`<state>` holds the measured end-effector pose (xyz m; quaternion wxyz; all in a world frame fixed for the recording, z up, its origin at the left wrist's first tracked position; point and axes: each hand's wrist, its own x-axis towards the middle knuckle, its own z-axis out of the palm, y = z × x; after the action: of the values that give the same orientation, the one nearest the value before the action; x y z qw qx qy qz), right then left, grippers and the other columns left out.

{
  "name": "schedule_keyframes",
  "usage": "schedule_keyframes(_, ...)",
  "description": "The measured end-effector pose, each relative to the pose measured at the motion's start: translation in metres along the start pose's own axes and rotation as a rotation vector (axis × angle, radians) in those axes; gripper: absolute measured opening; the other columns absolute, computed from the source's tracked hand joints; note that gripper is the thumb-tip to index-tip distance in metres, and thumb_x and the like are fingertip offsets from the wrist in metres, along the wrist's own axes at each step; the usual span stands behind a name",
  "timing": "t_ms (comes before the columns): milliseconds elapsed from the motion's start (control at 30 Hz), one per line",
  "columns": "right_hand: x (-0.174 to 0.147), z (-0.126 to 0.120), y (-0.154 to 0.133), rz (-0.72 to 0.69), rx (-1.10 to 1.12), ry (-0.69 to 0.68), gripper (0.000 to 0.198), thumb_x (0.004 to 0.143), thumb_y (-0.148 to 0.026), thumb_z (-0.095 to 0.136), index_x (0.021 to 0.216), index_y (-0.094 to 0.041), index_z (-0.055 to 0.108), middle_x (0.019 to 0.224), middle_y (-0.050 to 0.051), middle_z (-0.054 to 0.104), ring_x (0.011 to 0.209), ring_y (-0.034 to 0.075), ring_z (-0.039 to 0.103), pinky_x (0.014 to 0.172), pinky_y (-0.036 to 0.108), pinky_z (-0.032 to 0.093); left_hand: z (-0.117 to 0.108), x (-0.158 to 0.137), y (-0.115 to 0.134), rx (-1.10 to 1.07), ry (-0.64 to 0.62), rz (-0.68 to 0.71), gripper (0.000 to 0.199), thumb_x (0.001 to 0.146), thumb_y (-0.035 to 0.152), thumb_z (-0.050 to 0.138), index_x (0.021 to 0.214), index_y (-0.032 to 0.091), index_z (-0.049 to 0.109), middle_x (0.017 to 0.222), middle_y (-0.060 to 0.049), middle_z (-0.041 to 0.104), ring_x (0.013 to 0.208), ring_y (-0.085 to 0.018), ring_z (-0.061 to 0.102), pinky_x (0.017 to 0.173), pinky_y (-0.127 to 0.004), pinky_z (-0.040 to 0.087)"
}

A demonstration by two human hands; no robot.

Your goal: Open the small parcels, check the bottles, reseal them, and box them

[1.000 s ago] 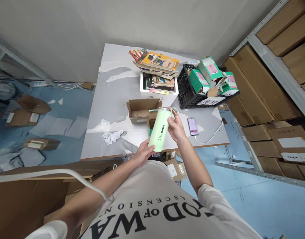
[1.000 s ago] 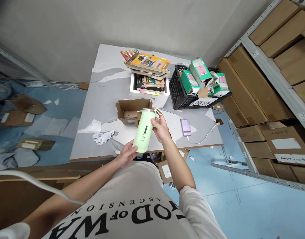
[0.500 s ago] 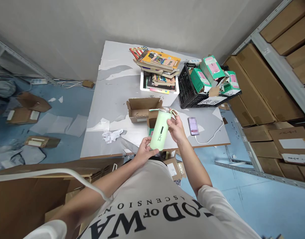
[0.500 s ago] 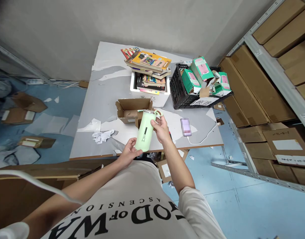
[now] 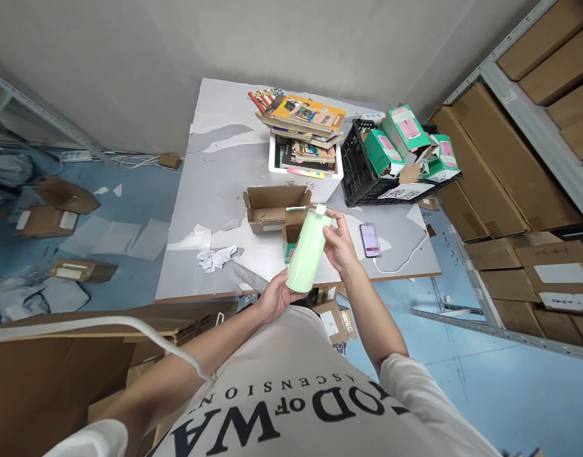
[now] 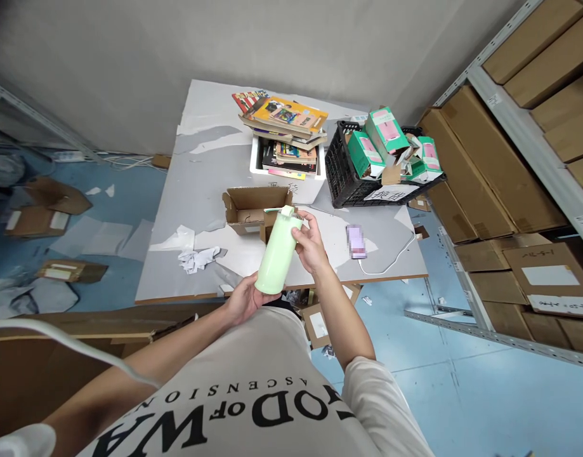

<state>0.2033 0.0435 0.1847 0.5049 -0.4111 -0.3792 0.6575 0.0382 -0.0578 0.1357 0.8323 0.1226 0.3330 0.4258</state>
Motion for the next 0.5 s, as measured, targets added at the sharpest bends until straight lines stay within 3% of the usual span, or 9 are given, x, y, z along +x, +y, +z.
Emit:
schedule_keyframes(200,0.0001,-0.0006,0.0032,-0.015,-0.002,0.04,0.055,0.067,-0.04,0.078,0.112,-0.033,0.046,0.107,-0.001,0.065,0.083,0.016,0.063,0.066,0.027,0.051,0.002,0.0016,-0.0031,0.172,0.166,0.134,0.067,0.054,0.026,0.087,0.107,0.022,0.047,0.107,-0.003,0.062,0.093,-0.017,0.063,0.085,-0.034,0.052)
schedule_keyframes(500,-0.0008,-0.0005,0.0024,-0.021,-0.033,0.057,0.066,0.062,-0.043,0.08,0.118,-0.032,0.048,0.118,0.002,0.062,0.097,0.021,0.061,0.074,0.031,0.052,0.0044,0.0006,-0.0032,0.178,0.228,0.153,0.063,0.056,0.028,0.085,0.103,0.023,0.043,0.095,0.0,0.064,0.083,-0.014,0.063,0.08,-0.029,0.051)
